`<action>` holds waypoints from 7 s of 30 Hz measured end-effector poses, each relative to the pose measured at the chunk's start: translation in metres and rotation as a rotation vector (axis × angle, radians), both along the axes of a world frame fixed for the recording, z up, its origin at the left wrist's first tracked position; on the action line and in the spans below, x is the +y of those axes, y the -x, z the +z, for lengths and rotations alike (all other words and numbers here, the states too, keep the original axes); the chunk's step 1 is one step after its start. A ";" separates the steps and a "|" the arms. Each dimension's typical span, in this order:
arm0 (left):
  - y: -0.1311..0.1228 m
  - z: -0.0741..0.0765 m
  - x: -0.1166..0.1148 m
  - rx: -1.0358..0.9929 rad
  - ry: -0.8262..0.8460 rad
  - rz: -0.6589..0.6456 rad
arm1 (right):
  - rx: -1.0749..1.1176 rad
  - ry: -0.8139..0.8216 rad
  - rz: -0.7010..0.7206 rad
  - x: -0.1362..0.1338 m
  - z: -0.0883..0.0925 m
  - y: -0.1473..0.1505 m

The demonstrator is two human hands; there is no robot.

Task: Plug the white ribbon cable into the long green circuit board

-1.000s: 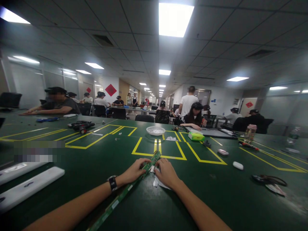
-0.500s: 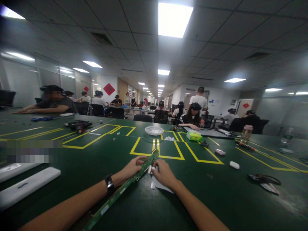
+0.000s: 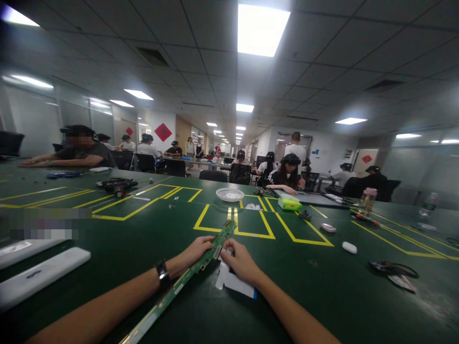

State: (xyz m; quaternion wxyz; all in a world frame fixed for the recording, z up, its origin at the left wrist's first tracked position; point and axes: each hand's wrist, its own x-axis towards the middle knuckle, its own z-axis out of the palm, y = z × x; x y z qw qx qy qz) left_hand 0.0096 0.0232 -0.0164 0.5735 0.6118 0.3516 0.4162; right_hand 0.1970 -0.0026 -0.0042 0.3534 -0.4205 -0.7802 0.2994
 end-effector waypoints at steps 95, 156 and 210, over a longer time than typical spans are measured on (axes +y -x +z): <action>-0.006 0.009 -0.025 0.114 -0.263 -0.027 | 0.400 0.419 0.025 0.007 -0.006 0.000; 0.009 0.006 -0.003 0.568 -0.761 0.259 | -0.568 -0.465 -0.112 0.043 -0.014 -0.039; -0.002 0.001 0.001 -0.144 -0.031 0.031 | 0.113 0.082 -0.104 0.021 -0.010 -0.014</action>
